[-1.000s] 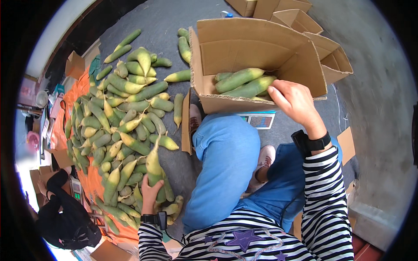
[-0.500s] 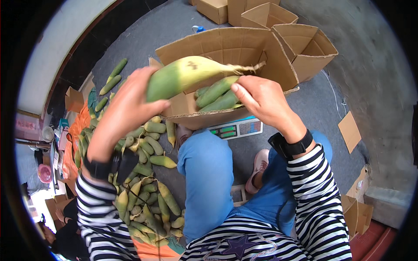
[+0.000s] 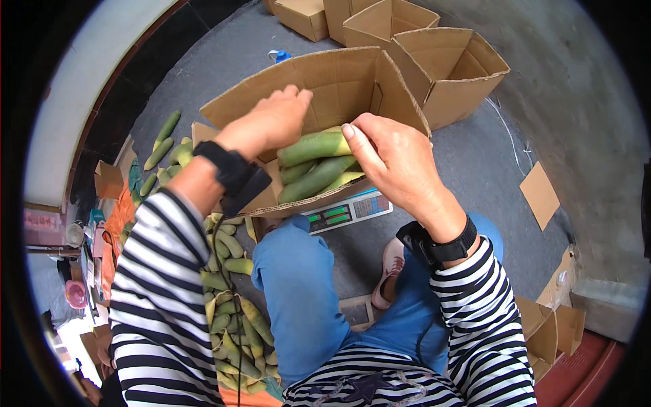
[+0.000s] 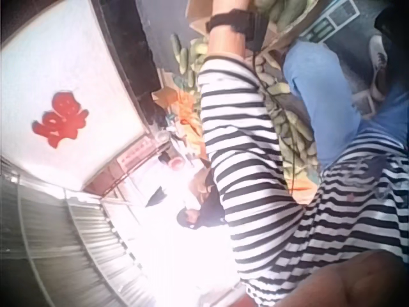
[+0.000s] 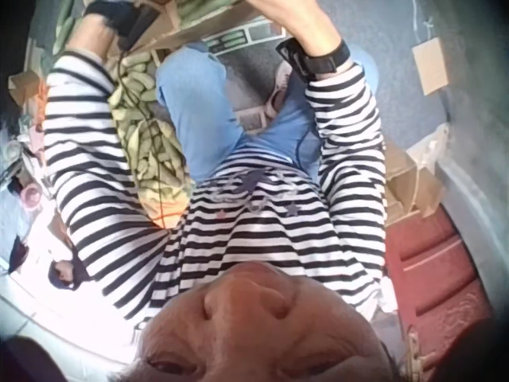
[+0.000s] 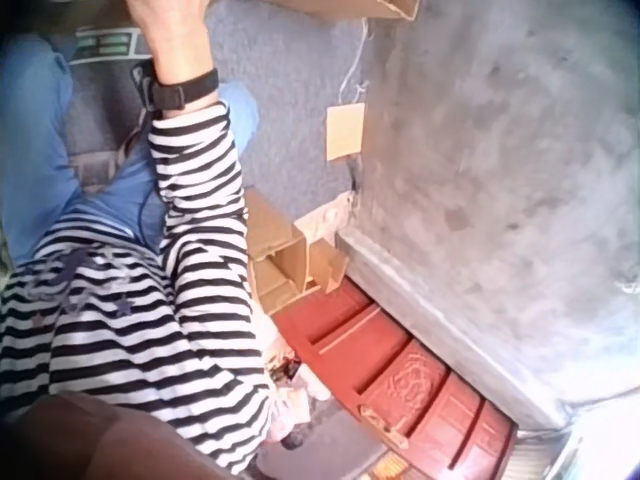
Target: Weighing and packing vegetables into boxes.
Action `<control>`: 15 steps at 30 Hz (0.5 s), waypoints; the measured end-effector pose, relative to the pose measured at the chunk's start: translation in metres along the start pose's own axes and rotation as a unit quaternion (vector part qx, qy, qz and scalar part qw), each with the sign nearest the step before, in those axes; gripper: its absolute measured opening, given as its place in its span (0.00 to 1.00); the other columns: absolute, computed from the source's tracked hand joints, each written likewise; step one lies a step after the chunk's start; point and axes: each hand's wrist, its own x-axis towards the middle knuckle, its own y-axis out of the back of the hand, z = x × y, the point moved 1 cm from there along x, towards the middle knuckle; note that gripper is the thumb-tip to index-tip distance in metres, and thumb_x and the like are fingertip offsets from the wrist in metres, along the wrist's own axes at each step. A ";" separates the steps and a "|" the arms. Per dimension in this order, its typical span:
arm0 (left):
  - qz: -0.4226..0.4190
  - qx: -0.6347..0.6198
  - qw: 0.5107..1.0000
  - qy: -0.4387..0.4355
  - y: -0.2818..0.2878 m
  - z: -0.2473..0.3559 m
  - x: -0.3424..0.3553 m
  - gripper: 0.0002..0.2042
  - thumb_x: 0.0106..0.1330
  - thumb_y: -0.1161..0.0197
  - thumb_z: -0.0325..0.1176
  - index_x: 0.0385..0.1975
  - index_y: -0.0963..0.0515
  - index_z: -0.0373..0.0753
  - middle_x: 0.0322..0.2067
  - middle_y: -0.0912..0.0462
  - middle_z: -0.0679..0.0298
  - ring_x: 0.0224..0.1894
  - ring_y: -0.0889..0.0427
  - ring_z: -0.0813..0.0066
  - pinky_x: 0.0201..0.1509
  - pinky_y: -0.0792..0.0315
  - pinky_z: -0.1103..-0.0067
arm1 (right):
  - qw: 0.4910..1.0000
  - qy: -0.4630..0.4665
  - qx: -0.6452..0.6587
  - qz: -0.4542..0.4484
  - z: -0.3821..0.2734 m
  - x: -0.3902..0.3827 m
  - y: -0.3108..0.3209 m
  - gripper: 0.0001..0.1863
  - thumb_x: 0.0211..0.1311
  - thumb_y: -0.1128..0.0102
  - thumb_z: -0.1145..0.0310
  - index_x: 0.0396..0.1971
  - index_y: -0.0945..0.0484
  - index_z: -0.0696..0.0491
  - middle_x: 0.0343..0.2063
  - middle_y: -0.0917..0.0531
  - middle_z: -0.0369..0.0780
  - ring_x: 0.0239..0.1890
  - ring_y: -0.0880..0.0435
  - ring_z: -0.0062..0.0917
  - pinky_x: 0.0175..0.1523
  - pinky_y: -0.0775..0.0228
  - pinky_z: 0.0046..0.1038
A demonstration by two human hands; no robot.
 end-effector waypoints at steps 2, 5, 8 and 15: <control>0.138 -0.074 0.984 -0.084 0.023 -0.002 -0.033 0.21 0.66 0.44 0.23 0.60 0.31 0.31 0.57 0.27 0.47 0.61 0.26 0.49 0.65 0.30 0.64 | 1.000 0.008 0.006 0.009 -0.001 0.000 0.000 0.16 0.73 0.47 0.59 0.29 0.22 0.56 0.25 0.19 0.45 0.30 0.18 0.43 0.36 0.27 0.40; 0.273 -0.162 0.942 -0.109 0.044 0.003 -0.113 0.16 0.72 0.46 0.25 0.58 0.28 0.32 0.54 0.24 0.54 0.59 0.23 0.62 0.62 0.28 0.71 | 0.999 0.022 0.009 0.027 -0.003 0.000 0.002 0.17 0.72 0.47 0.59 0.27 0.23 0.55 0.24 0.19 0.45 0.29 0.18 0.44 0.34 0.27 0.41; 0.268 -0.278 0.921 0.053 0.032 0.011 -0.208 0.13 0.69 0.40 0.27 0.52 0.24 0.34 0.42 0.22 0.60 0.45 0.21 0.72 0.50 0.27 0.78 | 1.000 0.015 0.006 0.021 -0.002 -0.003 0.006 0.16 0.74 0.47 0.59 0.34 0.20 0.56 0.26 0.18 0.45 0.31 0.17 0.41 0.36 0.27 0.36; -0.011 -0.506 0.817 0.277 -0.165 0.002 -0.312 0.11 0.74 0.41 0.35 0.46 0.21 0.35 0.37 0.17 0.67 0.41 0.22 0.81 0.45 0.26 0.81 | 0.998 0.034 0.037 0.033 -0.006 -0.010 0.007 0.16 0.73 0.46 0.58 0.28 0.22 0.54 0.24 0.20 0.46 0.30 0.19 0.44 0.34 0.29 0.41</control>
